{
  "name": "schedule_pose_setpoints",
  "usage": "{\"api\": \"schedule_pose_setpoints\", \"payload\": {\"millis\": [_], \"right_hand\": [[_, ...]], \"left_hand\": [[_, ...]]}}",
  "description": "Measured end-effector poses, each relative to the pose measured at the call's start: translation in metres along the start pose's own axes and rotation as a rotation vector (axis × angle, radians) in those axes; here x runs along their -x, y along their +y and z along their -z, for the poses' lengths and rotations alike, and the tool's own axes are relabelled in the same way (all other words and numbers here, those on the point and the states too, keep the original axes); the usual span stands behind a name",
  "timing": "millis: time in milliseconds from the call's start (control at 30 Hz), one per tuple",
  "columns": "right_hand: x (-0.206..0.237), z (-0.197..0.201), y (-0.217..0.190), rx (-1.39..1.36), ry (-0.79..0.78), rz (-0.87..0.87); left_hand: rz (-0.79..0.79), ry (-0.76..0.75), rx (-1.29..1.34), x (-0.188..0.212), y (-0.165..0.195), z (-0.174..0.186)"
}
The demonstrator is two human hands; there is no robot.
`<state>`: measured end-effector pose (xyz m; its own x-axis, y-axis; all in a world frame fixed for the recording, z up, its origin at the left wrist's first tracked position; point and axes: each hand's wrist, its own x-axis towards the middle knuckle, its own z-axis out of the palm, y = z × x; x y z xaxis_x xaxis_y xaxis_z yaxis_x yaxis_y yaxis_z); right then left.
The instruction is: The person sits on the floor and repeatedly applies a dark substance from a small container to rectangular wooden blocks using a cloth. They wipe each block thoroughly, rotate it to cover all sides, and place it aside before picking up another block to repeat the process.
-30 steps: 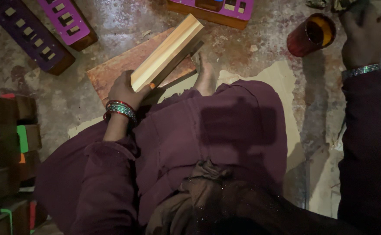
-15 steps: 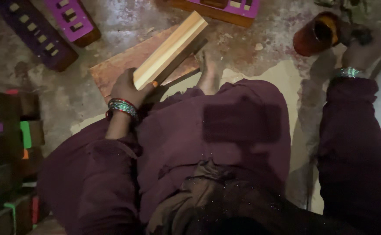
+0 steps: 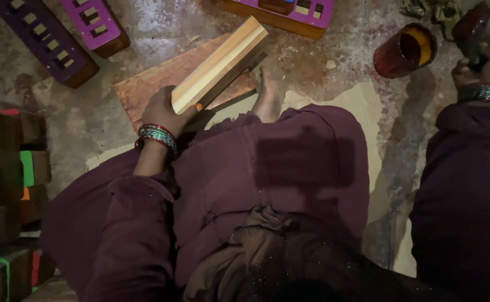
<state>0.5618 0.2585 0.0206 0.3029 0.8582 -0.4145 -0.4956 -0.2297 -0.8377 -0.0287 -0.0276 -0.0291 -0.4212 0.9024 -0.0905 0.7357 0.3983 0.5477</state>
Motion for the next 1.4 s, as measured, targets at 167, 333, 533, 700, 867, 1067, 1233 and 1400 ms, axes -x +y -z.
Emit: {"api": "schedule_pose_setpoints", "payload": {"millis": [167,333,533,700,867,1067,1233,1400], "right_hand": [[-0.009,0.001,-0.004,0.131,-0.076,0.028],[0.013,-0.019,0.043,1.652,-0.084,1.208],[0.053,-0.043,0.07,1.26,0.008,1.208],[0.057,-0.034,0.068,1.385,0.027,1.329],[0.056,-0.029,0.067,1.362,-0.058,1.22],[0.072,-0.04,0.067,1.252,-0.07,1.104],[0.079,-0.045,0.07,1.533,0.145,1.093],[0.079,-0.047,0.069,1.662,0.213,0.994]], "left_hand": [[0.063,-0.042,0.027,-0.001,-0.007,-0.005],[-0.016,0.017,0.014,-0.013,-0.014,-0.016],[-0.025,0.057,0.032,-0.018,-0.009,-0.022],[-0.032,0.128,-0.003,-0.02,-0.01,-0.033],[-0.043,0.165,-0.009,-0.023,-0.012,-0.04],[0.024,0.143,-0.024,-0.027,-0.008,-0.034],[0.021,0.136,-0.025,-0.024,-0.007,-0.034],[0.048,0.16,0.015,-0.021,-0.006,-0.033]]}}
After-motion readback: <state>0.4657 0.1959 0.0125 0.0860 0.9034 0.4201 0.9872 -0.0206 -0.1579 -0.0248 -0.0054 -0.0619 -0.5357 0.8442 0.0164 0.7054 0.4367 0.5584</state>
